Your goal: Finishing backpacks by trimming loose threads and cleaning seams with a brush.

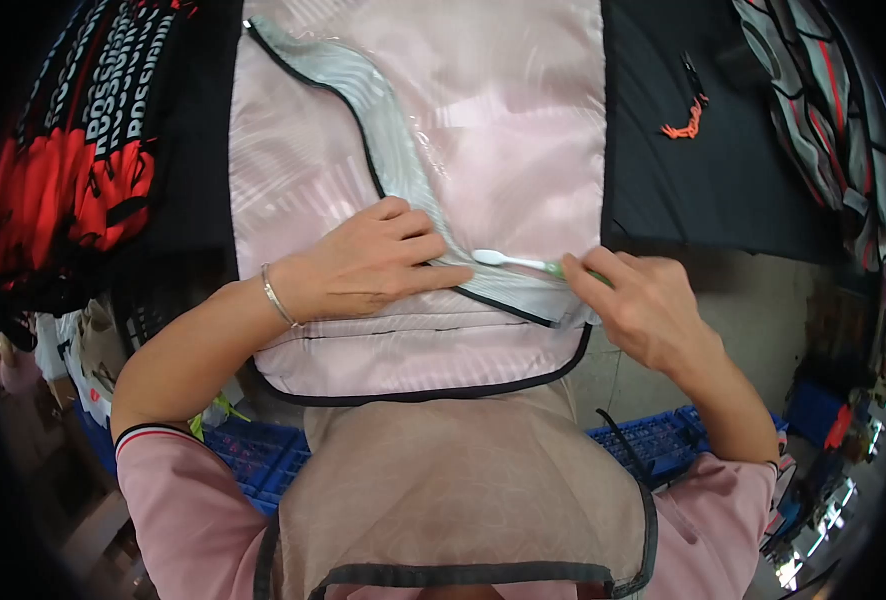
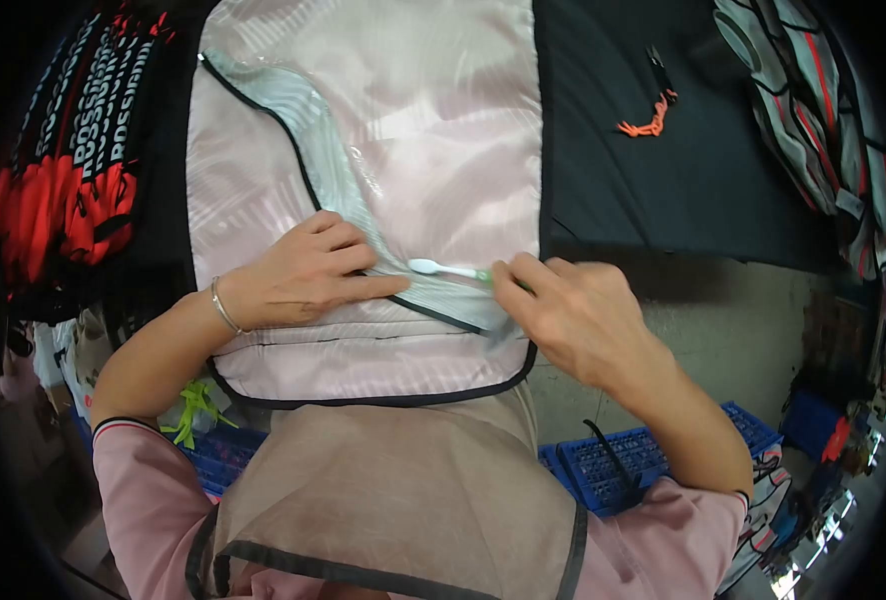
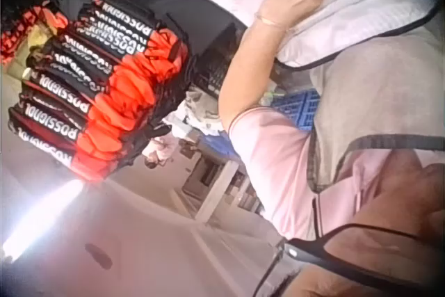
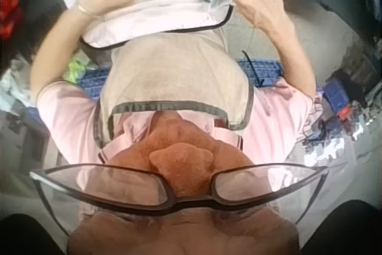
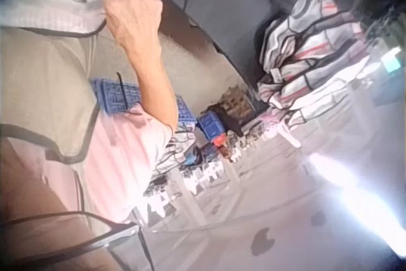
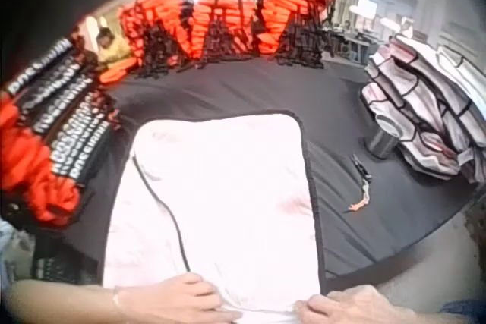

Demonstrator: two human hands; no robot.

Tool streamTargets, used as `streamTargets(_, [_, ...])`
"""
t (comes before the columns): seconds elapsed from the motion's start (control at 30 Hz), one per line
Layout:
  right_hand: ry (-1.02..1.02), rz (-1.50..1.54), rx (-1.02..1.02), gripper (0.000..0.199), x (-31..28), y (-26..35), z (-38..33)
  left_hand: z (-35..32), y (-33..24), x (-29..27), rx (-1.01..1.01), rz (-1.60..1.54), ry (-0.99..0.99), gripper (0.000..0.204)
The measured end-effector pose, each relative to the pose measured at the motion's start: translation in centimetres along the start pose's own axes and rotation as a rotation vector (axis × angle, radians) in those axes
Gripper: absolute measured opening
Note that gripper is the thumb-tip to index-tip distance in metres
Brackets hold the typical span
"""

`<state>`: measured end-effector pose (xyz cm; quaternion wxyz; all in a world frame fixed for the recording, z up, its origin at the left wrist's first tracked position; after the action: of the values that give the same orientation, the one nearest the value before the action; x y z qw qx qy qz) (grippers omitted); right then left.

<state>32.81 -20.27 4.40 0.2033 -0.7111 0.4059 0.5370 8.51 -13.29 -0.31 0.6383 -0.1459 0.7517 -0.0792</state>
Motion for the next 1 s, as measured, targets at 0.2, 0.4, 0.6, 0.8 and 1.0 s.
streamTargets(0.2, [0.112, 0.021, 0.054, 0.038, 0.8, -1.8, -4.3, -0.7, 0.2, 0.4, -0.033, -0.017, 0.015, 0.041])
streamTargets(0.4, [-0.06, 0.042, -0.013, 0.034, 2.0, -1.7, -2.5, -0.1, 0.3, 0.3, -0.024, -0.031, 0.058, 0.042])
streamTargets(0.6, [-0.054, -0.01, 0.101, 0.035, 3.3, -2.6, -6.3, -0.5, 0.3, 0.4, -0.027, -0.076, -0.002, 0.034])
streamTargets(0.8, [-0.128, 0.056, 0.025, 0.037, 5.0, -2.0, -4.5, -0.5, 0.7, 0.5, -0.01, -0.097, -0.015, 0.035])
streamTargets(1.0, [-0.105, 0.015, 0.076, 0.034, 5.5, -2.0, -3.9, -0.4, 0.5, 0.3, -0.016, -0.072, 0.041, 0.045])
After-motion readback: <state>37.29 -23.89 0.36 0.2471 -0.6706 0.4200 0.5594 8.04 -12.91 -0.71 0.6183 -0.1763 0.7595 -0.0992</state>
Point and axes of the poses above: each hand's wrist, its own z-axis towards the middle knuckle, its own x-axis out of the palm, y = z × x, the point moved 4 cm from there along z, towards the middle knuckle, and after that the axes turned 15 degrees about y, right-handed, at the moved point
